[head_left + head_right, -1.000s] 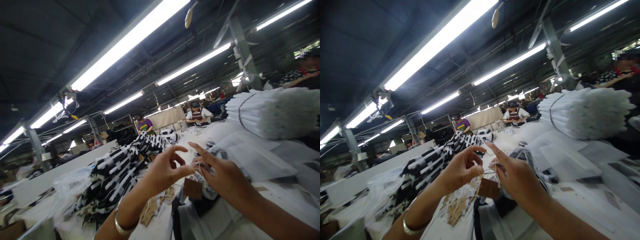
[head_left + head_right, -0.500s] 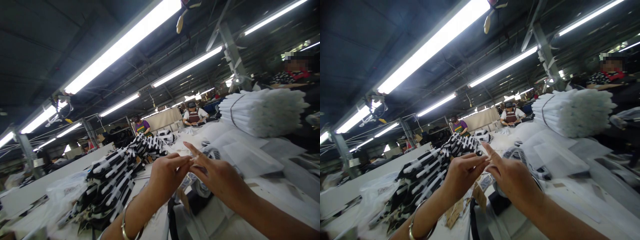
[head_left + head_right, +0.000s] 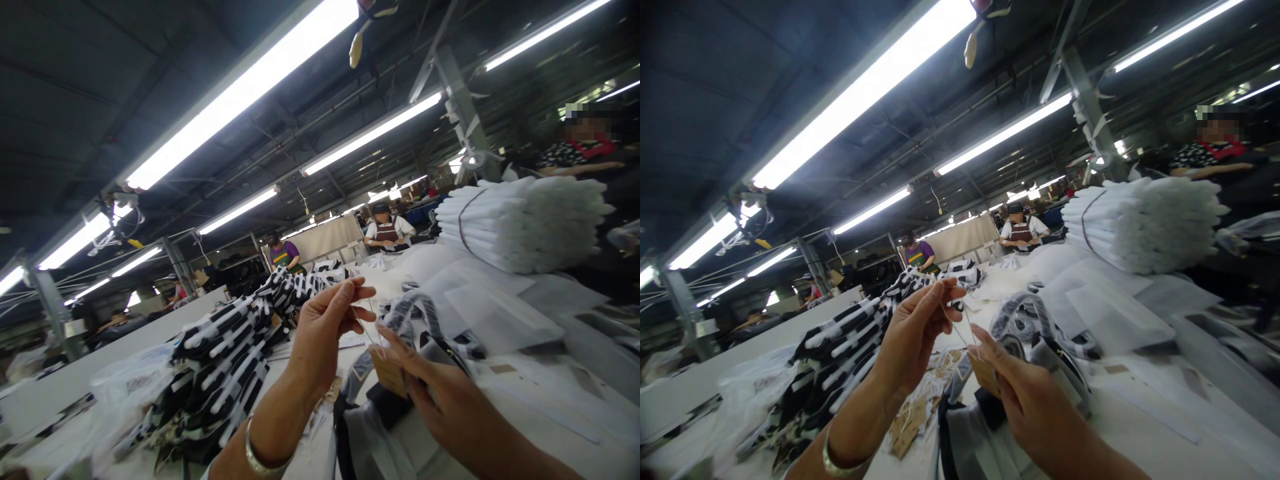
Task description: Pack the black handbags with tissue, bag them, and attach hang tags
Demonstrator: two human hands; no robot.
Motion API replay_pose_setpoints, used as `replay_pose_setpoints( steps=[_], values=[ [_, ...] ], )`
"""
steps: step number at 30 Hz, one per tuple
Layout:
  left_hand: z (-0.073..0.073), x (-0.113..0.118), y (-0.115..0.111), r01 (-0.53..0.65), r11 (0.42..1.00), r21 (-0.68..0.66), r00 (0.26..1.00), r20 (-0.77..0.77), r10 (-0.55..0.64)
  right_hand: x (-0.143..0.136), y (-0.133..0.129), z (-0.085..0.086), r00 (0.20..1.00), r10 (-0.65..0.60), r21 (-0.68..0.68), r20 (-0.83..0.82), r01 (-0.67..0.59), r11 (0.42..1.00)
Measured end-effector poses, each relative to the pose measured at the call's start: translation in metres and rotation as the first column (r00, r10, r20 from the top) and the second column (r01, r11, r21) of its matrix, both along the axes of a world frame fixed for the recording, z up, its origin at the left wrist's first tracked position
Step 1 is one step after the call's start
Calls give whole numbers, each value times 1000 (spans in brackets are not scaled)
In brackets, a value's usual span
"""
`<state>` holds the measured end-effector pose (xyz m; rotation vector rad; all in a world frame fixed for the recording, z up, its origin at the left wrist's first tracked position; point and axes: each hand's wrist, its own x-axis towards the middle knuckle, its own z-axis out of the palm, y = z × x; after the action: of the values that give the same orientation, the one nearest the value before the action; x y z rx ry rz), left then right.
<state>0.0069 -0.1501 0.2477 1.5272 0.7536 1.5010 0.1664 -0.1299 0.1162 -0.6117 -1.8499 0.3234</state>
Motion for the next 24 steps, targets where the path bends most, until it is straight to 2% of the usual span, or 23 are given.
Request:
replay_pose_setpoints(
  steps=[2, 5, 9, 12, 14, 17, 20, 24],
  values=[
    [-1, 2, -2, 16, 1000, -22, 1000, 13, -15, 8, -9, -1, 998, 43, -95, -41, -46, 994],
    [-4, 8, -6, 52, 997, -64, 999, 12, -52, 13, -21, 5, 976, 88, -262, -201, -140, 955],
    [-6, 18, -13, 158, 980, -123, 987, -7, -160, 0, -26, 19, 937, 82, -403, -340, -224, 887],
    [-11, 14, -15, 202, 969, -145, 978, -20, -207, -6, -28, 21, 893, 101, -463, -438, -321, 826],
    [-18, 4, -15, 205, 964, -168, 976, -38, -214, -4, -30, 12, 842, 58, -489, -536, -366, 792],
    [-37, -20, -12, 195, 956, -220, 965, -132, -227, 1, -31, -11, 798, -33, -570, -602, -401, 717],
    [-58, -48, -3, 141, 948, -284, 939, -266, -219, 1, -29, -37, 842, -81, -677, -533, -367, 638],
    [-82, -80, 20, -95, 969, -226, 937, -349, 11, -9, -23, -60, 933, -81, -791, -350, -249, 558]
  ],
)
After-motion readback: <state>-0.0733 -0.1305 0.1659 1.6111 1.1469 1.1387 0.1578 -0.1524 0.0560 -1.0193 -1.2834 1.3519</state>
